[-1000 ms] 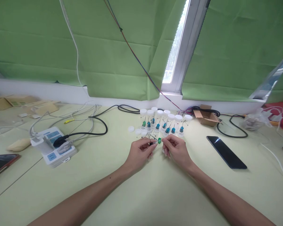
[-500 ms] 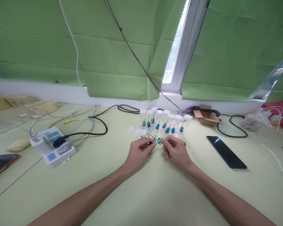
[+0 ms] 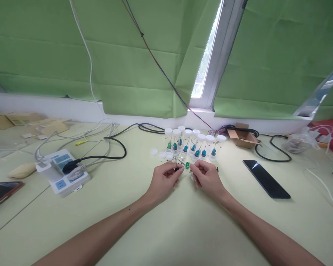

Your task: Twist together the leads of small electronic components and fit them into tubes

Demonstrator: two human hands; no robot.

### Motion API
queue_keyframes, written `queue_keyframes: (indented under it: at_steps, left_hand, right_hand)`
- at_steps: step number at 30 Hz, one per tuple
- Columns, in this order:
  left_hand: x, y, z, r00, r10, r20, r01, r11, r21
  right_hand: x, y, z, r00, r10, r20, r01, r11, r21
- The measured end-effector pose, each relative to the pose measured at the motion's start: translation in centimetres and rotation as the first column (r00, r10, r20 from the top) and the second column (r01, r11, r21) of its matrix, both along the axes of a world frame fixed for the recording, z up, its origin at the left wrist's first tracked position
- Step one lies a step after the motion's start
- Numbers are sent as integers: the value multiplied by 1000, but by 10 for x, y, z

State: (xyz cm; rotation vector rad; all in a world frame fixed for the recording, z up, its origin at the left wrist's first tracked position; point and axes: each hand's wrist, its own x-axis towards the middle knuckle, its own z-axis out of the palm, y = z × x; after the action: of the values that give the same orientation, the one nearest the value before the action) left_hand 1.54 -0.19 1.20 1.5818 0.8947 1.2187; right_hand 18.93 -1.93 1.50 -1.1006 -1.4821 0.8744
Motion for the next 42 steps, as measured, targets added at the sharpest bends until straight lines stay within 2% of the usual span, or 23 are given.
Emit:
queue_keyframes:
  at_steps: [9,18,30,42]
  left_hand:
    - [-1,-2,5,1000,10,0,-10,998,-67]
    - [-2,0,8,999,12,41,-7,991,-137]
    - [-3,1,6,999,-13,42,18,991,-130]
    - [-2,0,5,1000,8,19,-6,995,-104]
  right_hand:
    - [-1,1,0,1000,-5,13,5,1000,-3]
    - [-2,0,0,994,64,-83,-67,997,-30]
    - [0,1,-3,995,62,-76,-64,998,-15]
    - [-1,-1,0,997,54,-47,-53,998,19]
